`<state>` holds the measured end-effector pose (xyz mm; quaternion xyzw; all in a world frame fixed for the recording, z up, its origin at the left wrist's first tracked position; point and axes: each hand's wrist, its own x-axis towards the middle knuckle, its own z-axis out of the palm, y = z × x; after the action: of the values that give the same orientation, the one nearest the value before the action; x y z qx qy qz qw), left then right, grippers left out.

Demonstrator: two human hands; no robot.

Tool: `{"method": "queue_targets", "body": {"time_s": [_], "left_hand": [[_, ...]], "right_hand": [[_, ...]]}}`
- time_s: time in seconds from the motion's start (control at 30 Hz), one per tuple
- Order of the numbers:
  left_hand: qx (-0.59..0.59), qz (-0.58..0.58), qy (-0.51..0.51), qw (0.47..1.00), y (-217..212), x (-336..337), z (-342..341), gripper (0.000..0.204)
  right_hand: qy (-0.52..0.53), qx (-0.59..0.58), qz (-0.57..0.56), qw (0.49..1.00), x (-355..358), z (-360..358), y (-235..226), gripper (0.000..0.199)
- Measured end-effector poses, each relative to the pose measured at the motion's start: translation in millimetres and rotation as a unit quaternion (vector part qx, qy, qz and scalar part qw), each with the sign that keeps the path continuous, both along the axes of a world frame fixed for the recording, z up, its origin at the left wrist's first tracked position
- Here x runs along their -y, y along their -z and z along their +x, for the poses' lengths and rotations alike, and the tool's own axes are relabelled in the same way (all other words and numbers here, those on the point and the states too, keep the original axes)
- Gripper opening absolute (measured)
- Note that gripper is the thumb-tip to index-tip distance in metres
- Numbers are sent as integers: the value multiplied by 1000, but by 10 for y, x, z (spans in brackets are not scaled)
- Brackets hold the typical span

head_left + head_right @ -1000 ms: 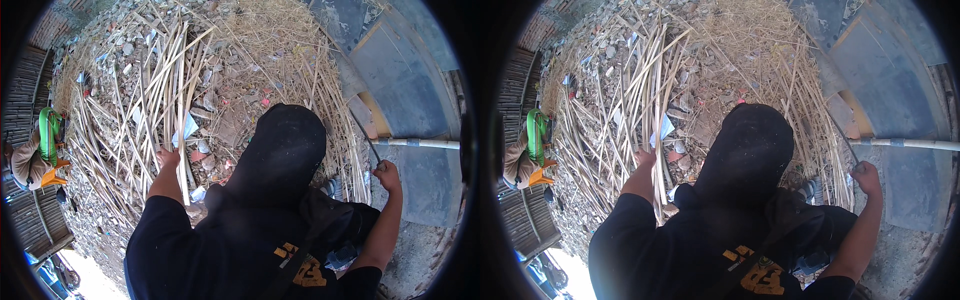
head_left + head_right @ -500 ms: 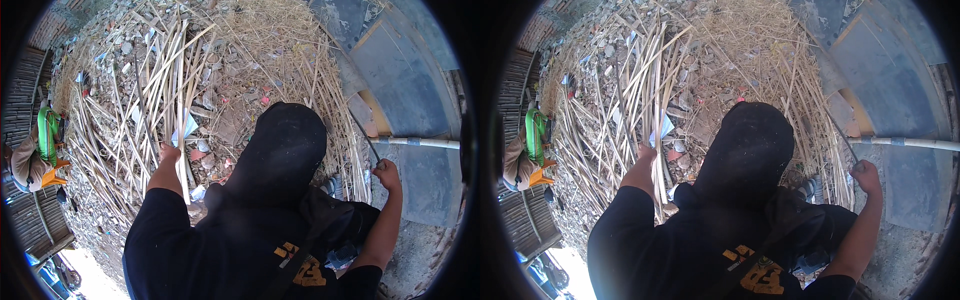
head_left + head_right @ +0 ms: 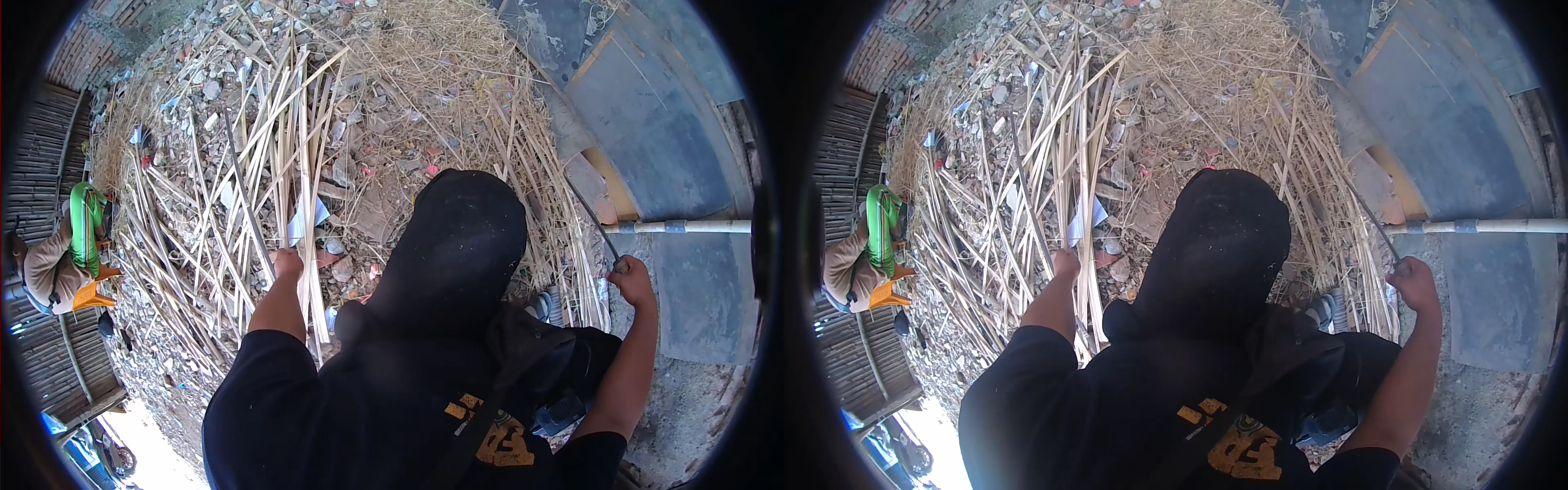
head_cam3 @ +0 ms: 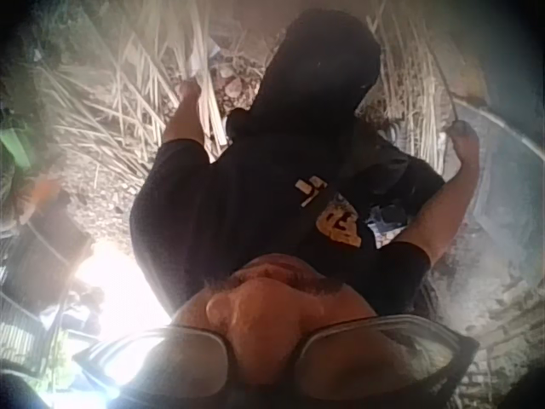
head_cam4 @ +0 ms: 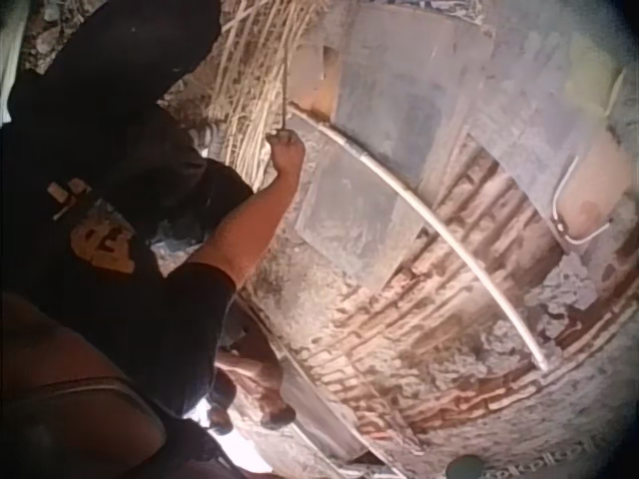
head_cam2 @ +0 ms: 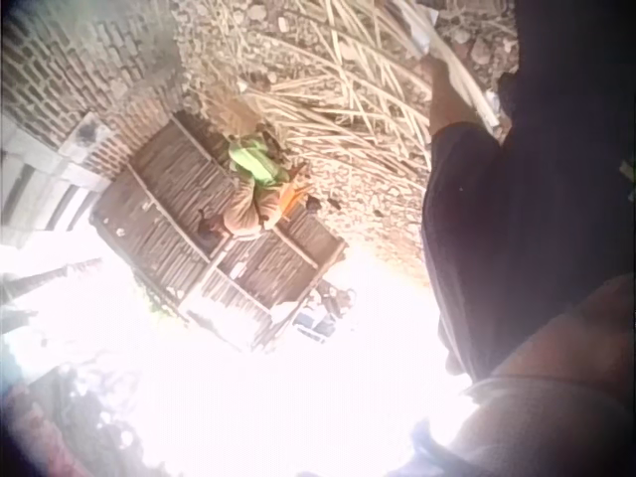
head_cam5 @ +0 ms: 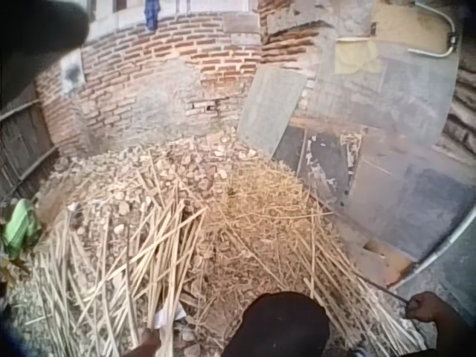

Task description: The person scrapes a bamboo strip using a blade, smoothing its surface while holding the strip against their leg for support.

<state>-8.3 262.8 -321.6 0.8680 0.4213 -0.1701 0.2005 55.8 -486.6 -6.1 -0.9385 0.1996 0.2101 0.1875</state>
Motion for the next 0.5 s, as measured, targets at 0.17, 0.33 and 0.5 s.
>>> {"method": "queue_targets", "body": {"time_s": [0.17,0.33,0.5], "left_hand": [[43,32,-45,998,-540,-104,16,57],[37,118,10,992,-1242,-515,44,63],[-16,203,35,978,-2219,-735,96,63]], "right_hand": [[-5,15,5,1000,23,-22,-24,28],[-7,30,15,999,80,-16,2,29],[1,42,41,998,12,-18,-105,33]]}}
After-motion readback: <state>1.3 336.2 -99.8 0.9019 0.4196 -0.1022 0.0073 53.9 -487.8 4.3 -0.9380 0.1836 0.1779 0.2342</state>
